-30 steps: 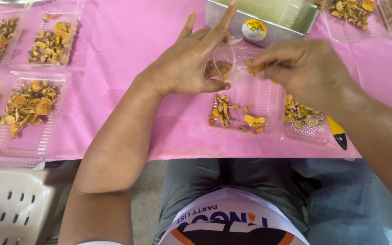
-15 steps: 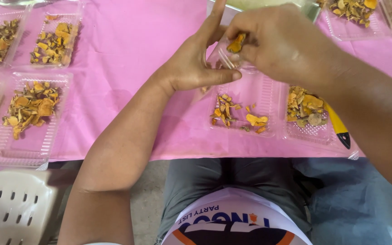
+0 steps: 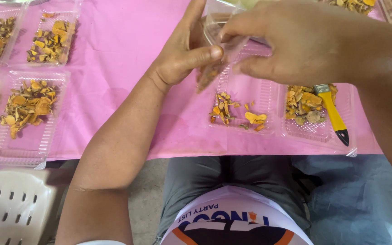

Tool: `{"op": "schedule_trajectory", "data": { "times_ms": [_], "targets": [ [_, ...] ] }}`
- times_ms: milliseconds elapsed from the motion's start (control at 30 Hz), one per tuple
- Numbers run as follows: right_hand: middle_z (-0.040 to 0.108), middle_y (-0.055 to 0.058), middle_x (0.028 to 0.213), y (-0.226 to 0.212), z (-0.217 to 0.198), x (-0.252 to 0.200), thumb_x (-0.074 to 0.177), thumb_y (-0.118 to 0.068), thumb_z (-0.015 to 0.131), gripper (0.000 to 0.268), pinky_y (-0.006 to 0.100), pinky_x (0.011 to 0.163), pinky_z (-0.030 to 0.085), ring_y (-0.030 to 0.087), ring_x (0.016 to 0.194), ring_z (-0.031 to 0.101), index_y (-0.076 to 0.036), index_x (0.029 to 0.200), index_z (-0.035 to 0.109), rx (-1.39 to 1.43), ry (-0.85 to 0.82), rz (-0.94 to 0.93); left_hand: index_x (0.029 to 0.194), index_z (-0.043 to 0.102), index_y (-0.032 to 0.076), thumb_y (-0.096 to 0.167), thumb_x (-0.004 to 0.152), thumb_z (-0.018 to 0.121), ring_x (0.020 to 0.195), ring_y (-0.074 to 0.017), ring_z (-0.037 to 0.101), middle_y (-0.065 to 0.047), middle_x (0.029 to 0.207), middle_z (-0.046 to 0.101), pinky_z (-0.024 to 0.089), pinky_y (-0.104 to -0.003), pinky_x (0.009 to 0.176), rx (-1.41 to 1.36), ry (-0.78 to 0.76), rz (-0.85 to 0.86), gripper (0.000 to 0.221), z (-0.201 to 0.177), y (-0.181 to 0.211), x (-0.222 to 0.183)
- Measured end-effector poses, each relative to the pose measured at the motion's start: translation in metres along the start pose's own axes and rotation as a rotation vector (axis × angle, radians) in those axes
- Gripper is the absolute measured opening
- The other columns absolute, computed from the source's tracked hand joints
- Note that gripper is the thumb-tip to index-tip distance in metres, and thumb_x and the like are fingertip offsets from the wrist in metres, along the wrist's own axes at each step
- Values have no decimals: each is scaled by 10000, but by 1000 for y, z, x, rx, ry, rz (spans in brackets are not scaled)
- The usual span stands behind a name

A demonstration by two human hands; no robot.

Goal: Sorting dried tea leaves and packaging them into small plastic bags using a brush for assistance.

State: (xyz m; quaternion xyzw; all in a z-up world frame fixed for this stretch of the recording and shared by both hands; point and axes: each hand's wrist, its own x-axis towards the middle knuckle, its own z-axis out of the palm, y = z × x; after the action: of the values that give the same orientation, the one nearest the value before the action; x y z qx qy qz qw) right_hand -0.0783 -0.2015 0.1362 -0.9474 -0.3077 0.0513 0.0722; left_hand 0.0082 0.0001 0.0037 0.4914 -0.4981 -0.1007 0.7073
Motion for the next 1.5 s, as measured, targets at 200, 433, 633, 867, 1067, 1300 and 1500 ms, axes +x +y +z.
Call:
{"op": "schedule_trajectory", "data": {
  "times_ms": [200,433,633,867,1067,1300,1500],
  "targets": [
    [632,-23,915,7,6,16,1020,-235,557,125,357,727,399,163,770,537,-221,1065,673,225,70,83,1448,438,123,444,971,797,1310,-249,596,-98,1391,579,510,-408,1140,-273,-27,-11,678,8,4,3],
    [755,64,846,0,8,34,1094,-138,485,79,297,648,581,153,711,715,-99,1067,549,469,-58,-2,1380,506,83,533,928,762,1004,-274,628,-114,994,619,533,-448,1002,-438,-69,-128,687,6,-4,-5],
    [850,95,833,-20,-5,25,1121,-247,433,180,303,725,630,146,793,839,-126,1101,564,394,-194,204,1170,580,29,681,958,640,1084,-317,649,-183,1030,654,547,-440,1038,-297,-258,-143,687,8,1,2],
    [869,-123,1222,-1,4,32,773,-289,789,482,249,965,601,48,1094,826,-269,1254,759,229,-462,14,1697,102,122,262,903,803,1259,-330,701,-215,1398,650,537,-457,1212,-583,-189,-355,1069,2,-9,-4],
    [870,-123,1127,-13,-2,36,914,-285,608,440,260,977,527,64,1043,776,-401,1310,761,49,-489,73,1699,124,112,202,859,816,954,-236,715,-175,1390,535,629,-359,849,-542,-99,-380,1092,3,1,-4],
    [735,61,1200,31,8,51,996,-22,542,309,278,781,582,155,937,691,-51,1267,688,485,-81,-460,1570,422,63,563,932,818,1447,-264,572,-134,1627,511,468,-465,1304,-457,-109,-150,903,3,21,-2],
    [738,43,1210,43,-4,43,1024,-50,506,293,279,949,532,138,1081,679,-73,1250,690,490,-57,-237,1703,155,-30,294,424,650,1422,-547,406,-355,1648,309,309,-638,1268,-920,304,-456,1409,5,58,13]
  ]
}}
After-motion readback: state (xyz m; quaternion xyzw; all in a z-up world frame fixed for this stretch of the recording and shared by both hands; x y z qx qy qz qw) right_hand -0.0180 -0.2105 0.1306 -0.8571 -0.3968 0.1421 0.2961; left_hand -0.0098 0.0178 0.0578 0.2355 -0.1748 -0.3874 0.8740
